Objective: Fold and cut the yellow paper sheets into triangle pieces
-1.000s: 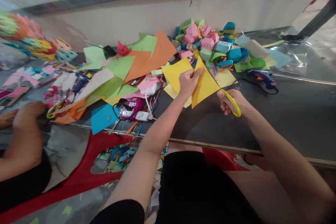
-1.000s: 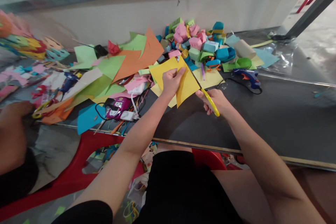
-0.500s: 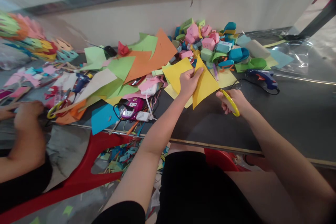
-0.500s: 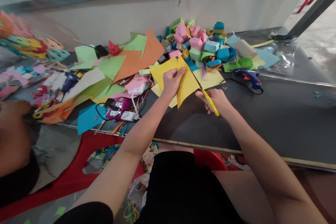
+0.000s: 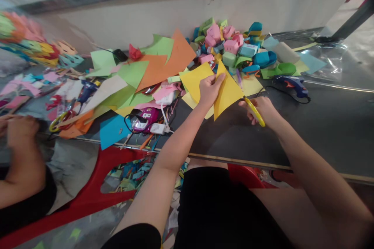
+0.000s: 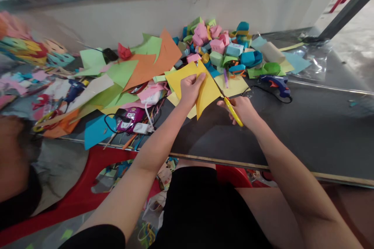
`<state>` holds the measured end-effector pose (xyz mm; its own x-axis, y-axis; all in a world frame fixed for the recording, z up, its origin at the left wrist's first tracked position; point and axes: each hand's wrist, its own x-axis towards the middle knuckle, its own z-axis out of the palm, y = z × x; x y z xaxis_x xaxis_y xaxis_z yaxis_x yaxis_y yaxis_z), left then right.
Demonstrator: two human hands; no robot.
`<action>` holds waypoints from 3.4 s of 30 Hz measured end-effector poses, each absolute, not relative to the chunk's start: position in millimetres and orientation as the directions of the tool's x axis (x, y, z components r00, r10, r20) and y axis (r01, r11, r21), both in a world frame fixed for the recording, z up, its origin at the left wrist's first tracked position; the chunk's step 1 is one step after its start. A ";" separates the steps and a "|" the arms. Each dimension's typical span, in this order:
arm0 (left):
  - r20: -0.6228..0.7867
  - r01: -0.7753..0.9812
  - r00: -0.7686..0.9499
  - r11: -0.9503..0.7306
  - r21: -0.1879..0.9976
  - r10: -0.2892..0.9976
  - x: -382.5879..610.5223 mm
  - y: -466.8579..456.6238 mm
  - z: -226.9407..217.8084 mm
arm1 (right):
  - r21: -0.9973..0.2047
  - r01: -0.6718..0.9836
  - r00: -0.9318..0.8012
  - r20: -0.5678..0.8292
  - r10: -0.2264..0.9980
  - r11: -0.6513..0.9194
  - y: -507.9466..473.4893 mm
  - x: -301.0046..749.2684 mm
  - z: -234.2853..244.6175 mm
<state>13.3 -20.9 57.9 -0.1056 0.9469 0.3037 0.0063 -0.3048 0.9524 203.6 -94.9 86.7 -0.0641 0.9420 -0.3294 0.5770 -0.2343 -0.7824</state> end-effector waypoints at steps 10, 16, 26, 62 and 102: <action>0.213 -0.104 -0.093 -0.222 0.969 0.973 15.8 -21.5 55.9 | -0.770 0.625 -0.081 -0.225 0.971 -0.126 -97.0 207.1 88.4; 0.179 -0.147 -0.121 -0.196 0.970 0.976 17.8 -20.9 58.6 | -0.744 0.668 -0.130 -0.123 0.984 -0.005 -92.1 213.8 79.8; 0.198 -0.093 -0.161 -0.214 0.972 0.967 20.3 -23.3 63.0 | -0.825 0.565 -0.206 -0.132 0.970 0.008 -89.1 216.7 64.9; 0.373 0.116 -0.097 -0.362 0.925 0.923 24.1 -33.0 61.5 | -0.785 0.612 -0.273 -0.095 0.957 0.097 -86.4 222.7 74.6; 0.283 -0.035 -0.035 -0.284 0.958 0.959 26.0 -40.3 69.5 | -0.785 0.613 -0.230 -0.067 0.971 0.091 -93.5 218.3 75.1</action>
